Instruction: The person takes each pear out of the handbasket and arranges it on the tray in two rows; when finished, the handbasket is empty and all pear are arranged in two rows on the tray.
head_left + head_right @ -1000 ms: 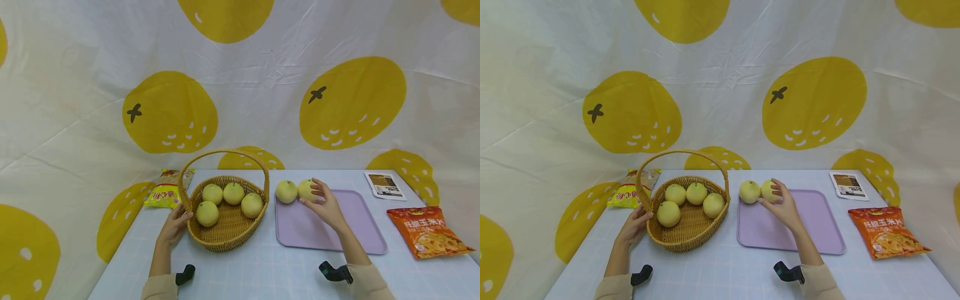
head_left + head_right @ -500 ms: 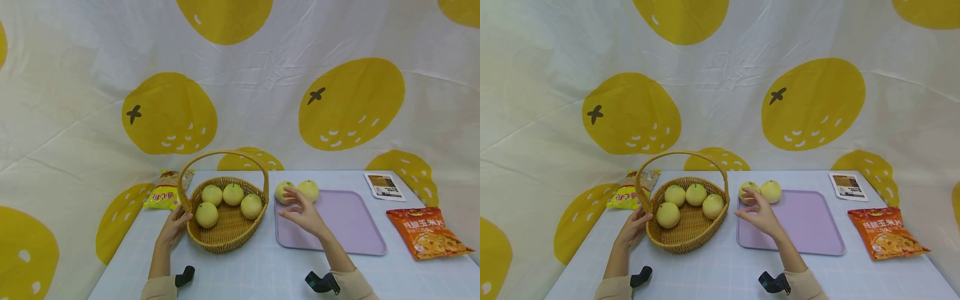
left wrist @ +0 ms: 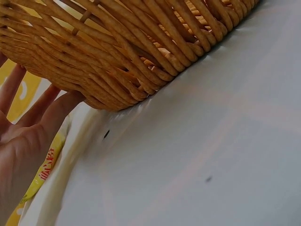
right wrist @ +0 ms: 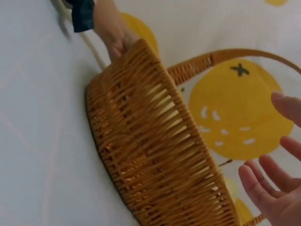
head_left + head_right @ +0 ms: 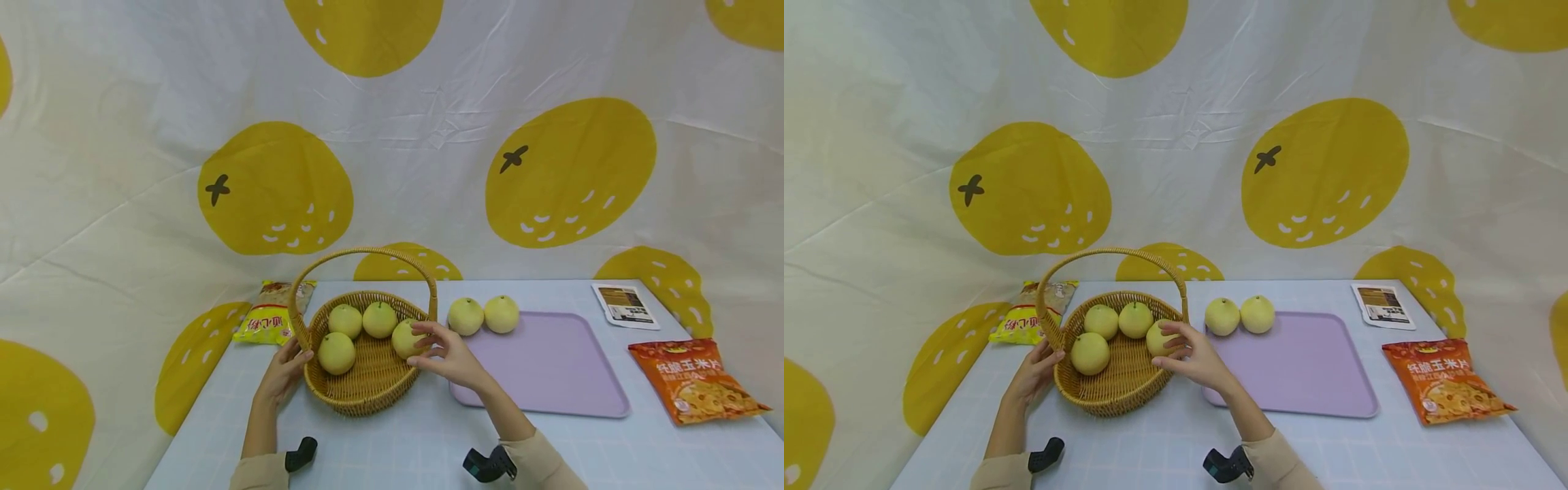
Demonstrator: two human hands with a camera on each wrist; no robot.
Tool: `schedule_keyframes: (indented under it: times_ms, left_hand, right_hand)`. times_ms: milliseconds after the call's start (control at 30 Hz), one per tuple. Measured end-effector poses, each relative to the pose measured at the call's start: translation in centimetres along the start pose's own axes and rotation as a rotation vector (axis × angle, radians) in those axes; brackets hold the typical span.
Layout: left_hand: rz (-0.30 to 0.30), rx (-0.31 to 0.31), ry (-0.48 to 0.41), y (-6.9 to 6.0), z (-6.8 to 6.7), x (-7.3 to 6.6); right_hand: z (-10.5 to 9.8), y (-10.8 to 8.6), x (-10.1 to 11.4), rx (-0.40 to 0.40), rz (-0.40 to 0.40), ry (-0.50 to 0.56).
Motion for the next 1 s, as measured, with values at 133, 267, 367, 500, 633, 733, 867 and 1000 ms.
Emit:
schedule_keyframes:
  times_ms: [133, 267, 367, 500, 633, 733, 867, 1000]
  left_hand:
    - [0.005, 0.015, -0.013, -0.1, 0.2, -0.1]
    - [0.006, 0.014, -0.007, -0.1, 0.1, -0.1]
    - [-0.006, 0.008, -0.014, -0.2, 0.1, -0.1]
    - [-0.014, 0.013, -0.034, -0.2, 0.2, -0.2]
    - [-0.008, 0.012, -0.032, -0.2, 0.2, -0.1]
    - [-0.004, 0.008, -0.029, -0.2, 0.2, -0.1]
    - [-0.008, 0.009, -0.045, -0.1, 0.2, -0.1]
    - [-0.014, 0.014, -0.062, 0.0, 0.2, 0.0]
  right_hand:
    - [1.5, 1.1, -0.3, 0.028, 0.026, 0.037]
    - [3.2, 2.3, -0.5, 0.083, 0.034, 0.043]
    - [4.7, 2.9, 0.2, 0.127, 0.044, 0.028]
    - [6.2, 3.8, -0.1, 0.166, 0.063, 0.015]
    - [7.4, 4.8, -1.3, 0.196, 0.054, -0.006]
    - [8.3, 5.3, -1.8, 0.216, 0.047, -0.021]
    - [9.3, 5.9, -2.3, 0.214, 0.054, -0.068]
    - [9.8, 6.5, -2.7, 0.176, 0.062, -0.159]
Point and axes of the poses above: each hand's wrist, its own y-axis towards the middle knuckle, its own z-axis out of the palm, x = y × z, the point moved 7 cm from there along y, towards the middle knuckle
